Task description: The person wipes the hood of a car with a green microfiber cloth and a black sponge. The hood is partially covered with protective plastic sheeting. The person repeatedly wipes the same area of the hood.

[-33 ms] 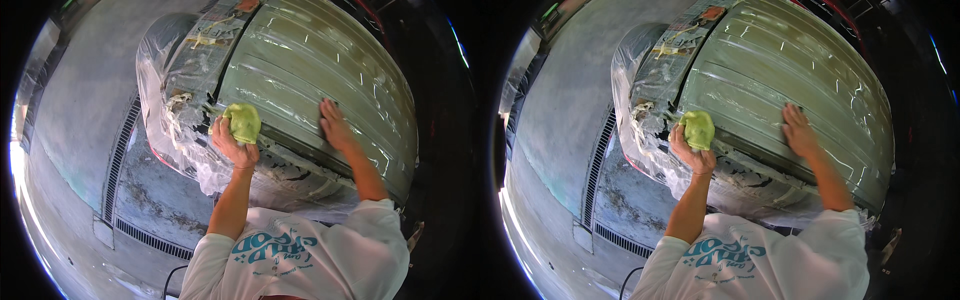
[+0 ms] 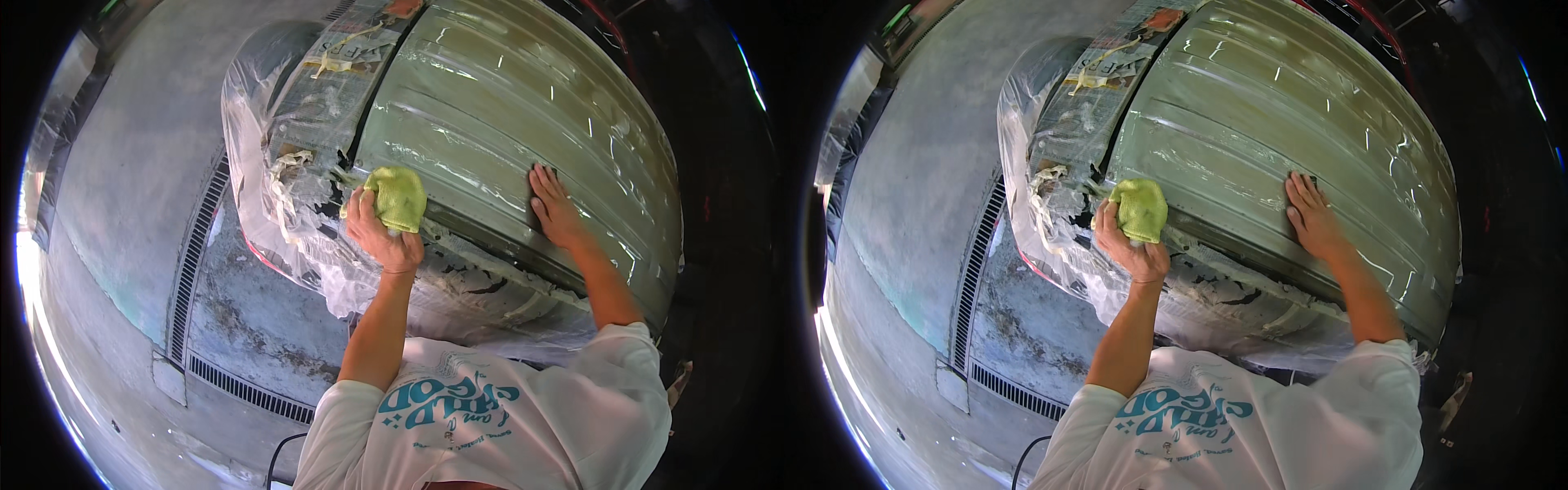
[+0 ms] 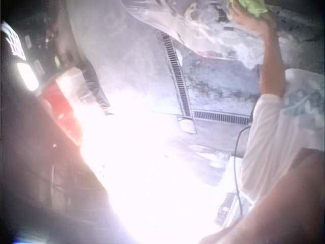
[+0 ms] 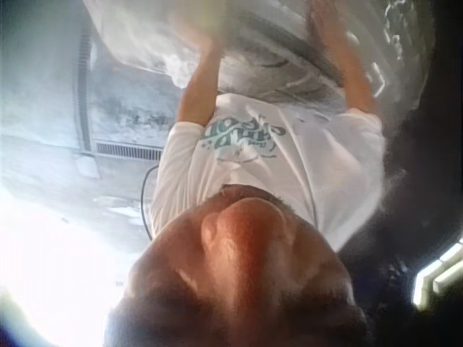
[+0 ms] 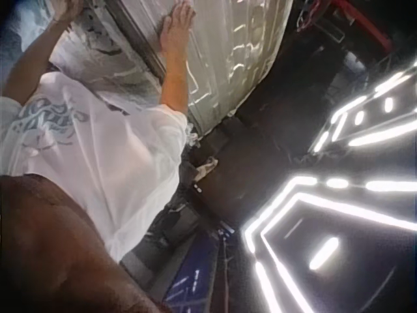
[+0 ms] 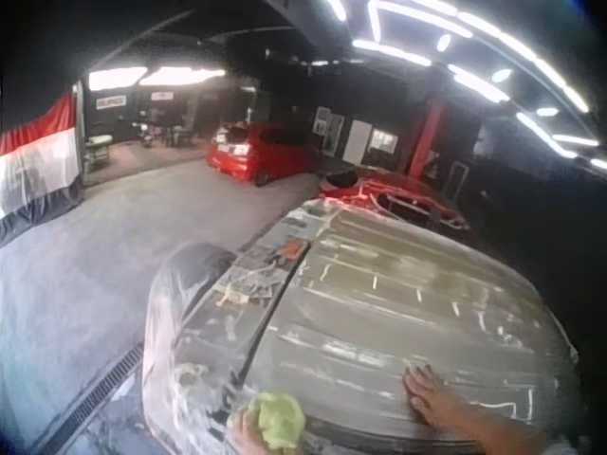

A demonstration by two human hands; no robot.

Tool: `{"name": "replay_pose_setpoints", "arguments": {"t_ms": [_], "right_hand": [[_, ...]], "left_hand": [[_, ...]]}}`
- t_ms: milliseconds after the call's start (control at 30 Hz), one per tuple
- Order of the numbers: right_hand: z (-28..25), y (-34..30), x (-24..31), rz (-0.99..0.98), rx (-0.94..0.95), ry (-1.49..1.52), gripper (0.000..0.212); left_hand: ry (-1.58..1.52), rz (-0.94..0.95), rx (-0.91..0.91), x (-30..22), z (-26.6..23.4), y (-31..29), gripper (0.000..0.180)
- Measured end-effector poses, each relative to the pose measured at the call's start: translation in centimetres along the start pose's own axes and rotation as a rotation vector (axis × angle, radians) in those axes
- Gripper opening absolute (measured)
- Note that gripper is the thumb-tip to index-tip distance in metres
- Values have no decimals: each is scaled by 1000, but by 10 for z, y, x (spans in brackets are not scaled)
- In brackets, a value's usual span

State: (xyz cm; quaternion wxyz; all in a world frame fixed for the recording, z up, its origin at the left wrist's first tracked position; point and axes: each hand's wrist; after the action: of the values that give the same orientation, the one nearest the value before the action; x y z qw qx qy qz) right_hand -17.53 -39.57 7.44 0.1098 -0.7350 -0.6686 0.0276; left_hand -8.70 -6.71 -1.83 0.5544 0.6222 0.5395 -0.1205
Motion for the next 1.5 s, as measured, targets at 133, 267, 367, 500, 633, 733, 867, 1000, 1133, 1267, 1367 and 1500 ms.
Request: {"name": "replay_pose_setpoints", "arguments": {"t_ms": [133, 267, 367, 500, 633, 733, 867, 1000, 1133, 1267, 1367, 1500], "right_hand": [[-10, 68, 39, -323, 26, -12, 55], [-7, 203, 116, -452, -96, 40, 53], [-10, 198, 102, -434, -46, 36, 50], [-47, 87, 0, -326, 103, -58, 45], [-78, 36, -38, -260, 218, -200, 46], [-64, 94, 6, -389, 183, -228, 47], [-47, 198, 96, -409, 91, -172, 50], [-16, 178, 101, -513, -75, -183, 58], [13, 21, -33, -360, -194, 132, 58], [-8, -184, -203, 65, -116, 75, 54], [-26, -231, -237, 169, 17, -2, 53], [-24, -98, -163, -233, 44, -34, 51]], "left_hand": [[42, -9, 44, -5, 2, -1, 75], [97, 18, 61, -13, 14, 8, 75], [143, 36, 76, -11, 13, 12, 74], [235, -36, 78, -10, 10, 13, 74], [292, -3, 105, -22, 11, 11, 75], [298, -22, 122, -23, 6, 9, 74], [315, 20, 106, -26, 17, 9, 69], [320, 39, 67, -10, 26, 7, 71], [545, -11, 29, 7, 18, 12, 60], [582, -84, 91, -8, 27, 13, 54], [590, -111, 127, -17, 33, 11, 52], [565, -34, 80, -6, 26, 7, 53]]}}
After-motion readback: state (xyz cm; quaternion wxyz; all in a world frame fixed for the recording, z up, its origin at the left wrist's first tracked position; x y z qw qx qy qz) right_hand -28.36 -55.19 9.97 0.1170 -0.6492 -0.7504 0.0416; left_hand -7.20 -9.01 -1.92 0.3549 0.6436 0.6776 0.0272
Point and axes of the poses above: each hand's wrist, its own y-axis towards the middle knuckle, its own z-axis out of the palm, x = y × z, and after that the axes turned 7 degrees about y, right-handed
